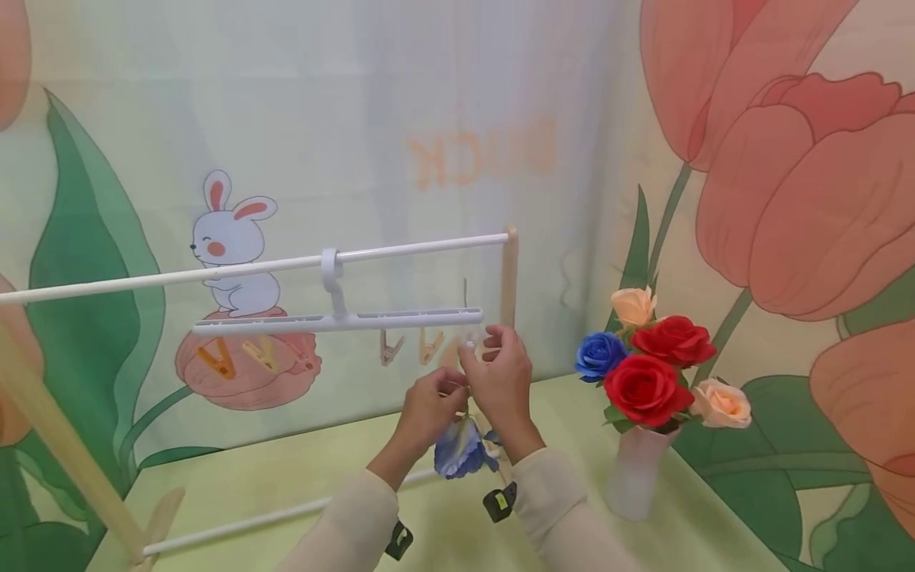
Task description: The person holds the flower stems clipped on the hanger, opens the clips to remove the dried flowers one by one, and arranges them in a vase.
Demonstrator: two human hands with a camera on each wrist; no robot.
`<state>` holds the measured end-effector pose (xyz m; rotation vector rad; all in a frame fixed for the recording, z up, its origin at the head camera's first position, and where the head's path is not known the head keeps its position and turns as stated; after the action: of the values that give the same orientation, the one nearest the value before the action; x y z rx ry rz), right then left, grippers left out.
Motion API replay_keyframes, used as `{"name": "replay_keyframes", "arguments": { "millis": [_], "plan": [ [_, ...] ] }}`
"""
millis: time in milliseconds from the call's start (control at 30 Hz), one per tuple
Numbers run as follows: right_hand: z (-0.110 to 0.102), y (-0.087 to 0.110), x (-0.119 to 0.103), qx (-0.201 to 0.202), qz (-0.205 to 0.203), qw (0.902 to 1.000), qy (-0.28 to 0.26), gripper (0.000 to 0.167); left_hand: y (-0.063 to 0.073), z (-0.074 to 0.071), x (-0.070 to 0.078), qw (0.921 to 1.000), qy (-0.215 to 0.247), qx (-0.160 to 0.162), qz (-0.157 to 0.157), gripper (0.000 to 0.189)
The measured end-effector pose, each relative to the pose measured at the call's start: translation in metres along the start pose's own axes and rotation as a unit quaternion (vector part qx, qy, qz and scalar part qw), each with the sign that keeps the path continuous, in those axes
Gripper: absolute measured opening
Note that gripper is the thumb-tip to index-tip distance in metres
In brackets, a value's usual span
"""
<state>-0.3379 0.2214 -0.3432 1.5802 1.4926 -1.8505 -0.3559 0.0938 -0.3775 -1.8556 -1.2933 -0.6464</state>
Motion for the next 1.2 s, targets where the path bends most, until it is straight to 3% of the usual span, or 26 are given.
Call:
{"name": "replay_keyframes", "arguments": {
  "millis": [433, 900, 1067, 1200],
  "plan": [
    [0.012, -0.001, -0.005, 0.061, -0.003, 0.998, -0.016, 0.043, 0.004, 0.001, 0.0, 0.9997, -0.012, -0.019, 0.004, 0.01],
    [0.012, 0.001, -0.011, 0.077, -0.034, 0.9964, -0.007, 0.032, 0.007, -0.002, -0.005, 0.9987, -0.024, -0.044, -0.013, 0.011],
    [0.013, -0.001, -0.011, 0.066, -0.031, 0.9973, -0.013, 0.036, 0.01, -0.004, -0.009, 0.9971, -0.057, -0.05, -0.009, 0.007],
    [0.012, 0.0, -0.009, 0.05, -0.021, 0.9982, -0.023, 0.04, 0.017, -0.008, -0.008, 0.992, -0.113, -0.052, 0.019, 0.005]
  ]
}}
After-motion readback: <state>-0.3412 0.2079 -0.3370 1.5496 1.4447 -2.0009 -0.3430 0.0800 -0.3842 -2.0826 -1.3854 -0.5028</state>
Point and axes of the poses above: each hand's wrist, its own y-axis away from the middle knuckle, its own z-axis out of the palm, x = y × z, the point moved 3 cm from there along -y, towards the middle knuckle, and after that the axes turned 10 degrees about -y, right-handed, at the moved point
